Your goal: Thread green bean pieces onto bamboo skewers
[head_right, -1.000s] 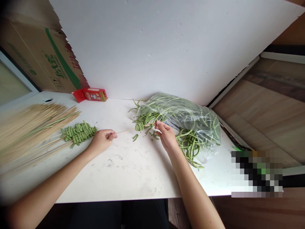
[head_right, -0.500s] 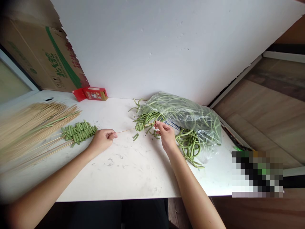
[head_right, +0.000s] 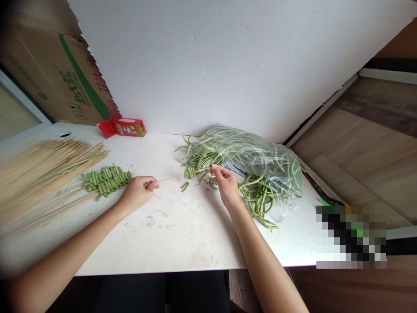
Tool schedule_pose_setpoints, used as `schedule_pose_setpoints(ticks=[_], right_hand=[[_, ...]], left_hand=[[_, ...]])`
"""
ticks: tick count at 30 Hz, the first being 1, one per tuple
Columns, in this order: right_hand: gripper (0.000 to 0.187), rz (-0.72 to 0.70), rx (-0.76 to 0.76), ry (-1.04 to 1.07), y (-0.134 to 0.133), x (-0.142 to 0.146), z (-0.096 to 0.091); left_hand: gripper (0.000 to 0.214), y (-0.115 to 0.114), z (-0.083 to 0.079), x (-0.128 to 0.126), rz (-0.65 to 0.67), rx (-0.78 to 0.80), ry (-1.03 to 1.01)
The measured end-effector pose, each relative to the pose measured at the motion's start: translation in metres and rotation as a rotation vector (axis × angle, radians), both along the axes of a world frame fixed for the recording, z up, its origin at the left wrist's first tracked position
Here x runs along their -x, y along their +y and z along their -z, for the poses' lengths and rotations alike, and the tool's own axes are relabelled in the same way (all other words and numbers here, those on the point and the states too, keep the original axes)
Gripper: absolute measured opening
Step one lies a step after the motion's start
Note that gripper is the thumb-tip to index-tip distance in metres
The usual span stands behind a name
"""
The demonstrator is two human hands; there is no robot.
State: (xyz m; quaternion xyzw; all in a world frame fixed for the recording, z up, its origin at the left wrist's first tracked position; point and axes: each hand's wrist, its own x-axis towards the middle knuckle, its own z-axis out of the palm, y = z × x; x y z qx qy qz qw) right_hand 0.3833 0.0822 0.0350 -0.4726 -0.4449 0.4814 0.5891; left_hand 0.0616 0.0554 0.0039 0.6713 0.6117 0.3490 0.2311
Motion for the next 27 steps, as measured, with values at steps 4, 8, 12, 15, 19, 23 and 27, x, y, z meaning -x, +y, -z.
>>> schedule_pose_setpoints(ticks=[4,8,12,15,19,23,27], right_hand=[[0.033,0.001,-0.028,-0.015,0.002,-0.001,0.007],[0.031,0.01,-0.059,-0.021,0.004,-0.001,0.013],[0.033,0.034,-0.063,-0.012,0.003,0.001,0.014],[0.034,0.041,-0.062,-0.011,0.003,0.002,0.014],[0.035,0.05,-0.077,-0.023,0.003,0.003,0.015],[0.036,0.054,-0.095,-0.034,0.003,0.003,0.014],[0.034,0.06,-0.11,-0.052,0.0,0.004,0.01]], left_hand=[[0.023,0.001,0.001,0.0,-0.006,0.011,0.019],[0.025,0.0,0.001,0.0,-0.013,0.012,0.049],[0.024,-0.001,0.001,-0.001,-0.012,-0.006,0.042],[0.024,-0.002,0.001,-0.002,-0.014,0.003,0.043],[0.024,-0.002,0.002,-0.002,-0.014,0.005,0.042],[0.025,-0.003,0.003,-0.001,-0.003,0.006,0.026],[0.026,-0.002,0.005,0.001,0.011,0.008,0.008]])
